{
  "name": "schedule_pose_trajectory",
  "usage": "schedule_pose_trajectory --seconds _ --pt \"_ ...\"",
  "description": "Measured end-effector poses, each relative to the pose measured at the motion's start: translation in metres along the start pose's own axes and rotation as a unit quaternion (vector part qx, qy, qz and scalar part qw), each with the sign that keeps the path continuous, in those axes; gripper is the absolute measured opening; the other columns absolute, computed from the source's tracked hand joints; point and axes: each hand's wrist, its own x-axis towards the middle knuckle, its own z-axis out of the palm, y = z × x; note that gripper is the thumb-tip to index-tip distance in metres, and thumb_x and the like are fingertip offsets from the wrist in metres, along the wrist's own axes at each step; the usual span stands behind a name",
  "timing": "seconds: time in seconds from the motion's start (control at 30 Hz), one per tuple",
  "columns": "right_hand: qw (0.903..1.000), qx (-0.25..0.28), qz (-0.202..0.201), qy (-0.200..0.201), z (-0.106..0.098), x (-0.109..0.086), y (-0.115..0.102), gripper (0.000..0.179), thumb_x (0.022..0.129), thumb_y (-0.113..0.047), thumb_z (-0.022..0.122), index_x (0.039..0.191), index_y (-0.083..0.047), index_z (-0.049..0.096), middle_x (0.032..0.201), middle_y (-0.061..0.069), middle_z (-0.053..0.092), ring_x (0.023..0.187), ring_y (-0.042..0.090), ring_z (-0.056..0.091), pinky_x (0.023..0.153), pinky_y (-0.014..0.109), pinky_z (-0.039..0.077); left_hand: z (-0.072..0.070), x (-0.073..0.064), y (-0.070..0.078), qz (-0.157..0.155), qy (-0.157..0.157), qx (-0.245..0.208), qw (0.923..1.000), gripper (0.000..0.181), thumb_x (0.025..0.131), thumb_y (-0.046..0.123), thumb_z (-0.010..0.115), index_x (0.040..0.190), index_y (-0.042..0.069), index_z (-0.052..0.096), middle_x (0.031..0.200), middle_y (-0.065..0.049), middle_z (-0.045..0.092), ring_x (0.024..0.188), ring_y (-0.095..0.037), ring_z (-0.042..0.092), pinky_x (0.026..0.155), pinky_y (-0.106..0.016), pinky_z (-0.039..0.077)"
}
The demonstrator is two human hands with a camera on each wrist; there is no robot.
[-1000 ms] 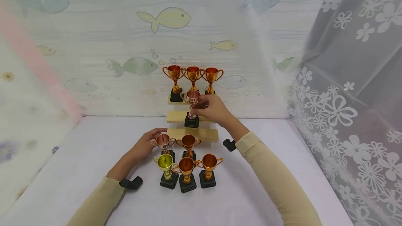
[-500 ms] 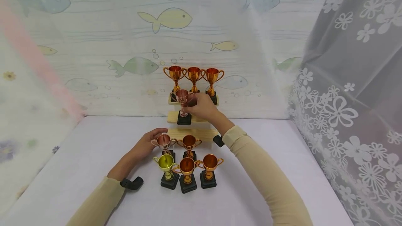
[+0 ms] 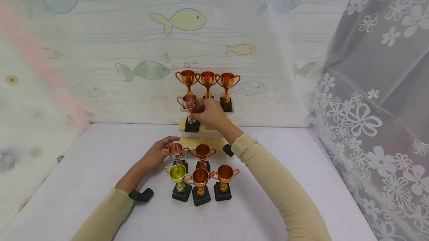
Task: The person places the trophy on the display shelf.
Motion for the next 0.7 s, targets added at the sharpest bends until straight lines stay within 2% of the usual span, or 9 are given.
schedule_pose_trajectory --seconds 0.27,0.47,0.7 --pt "0.9999 -0.005 0.000 0.010 0.0051 0.0006 -0.0049 0.018 0.094 -0.021 0.082 0.107 -0.009 0.084 0.103 0.005 0.081 0.100 0.021 0.075 0.090 0.040 0.058 -0.0004 0.0010 -0.0016 0.003 -0.001 -0.007 1.0000 0.057 0.094 -0.004 0.057 0.150 0.007 0.055 0.107 -0.010 0.074 0.096 -0.019 0.065 0.095 -0.036 0.043" --pt "0.9995 0.004 -0.027 0.015 0.0085 0.0025 -0.0028 0.020 0.094 -0.019 0.082 0.109 -0.006 0.084 0.111 0.007 0.078 0.102 0.023 0.074 0.093 0.042 0.057 0.0003 0.0002 0.0008 -0.003 0.000 -0.013 0.9999 0.061 0.091 -0.005 0.057 0.150 0.006 0.055 0.109 -0.010 0.074 0.099 -0.019 0.065 0.097 -0.039 0.043" --pt "0.9986 -0.002 -0.050 0.018 0.0103 0.0021 0.0042 0.019 0.095 -0.019 0.081 0.110 -0.007 0.083 0.114 0.007 0.078 0.102 0.021 0.074 0.093 0.041 0.057 0.0010 -0.0011 0.0027 0.003 -0.003 -0.015 0.9999 0.058 0.094 -0.004 0.058 0.151 0.005 0.054 0.108 -0.009 0.074 0.098 -0.019 0.065 0.096 -0.039 0.043"
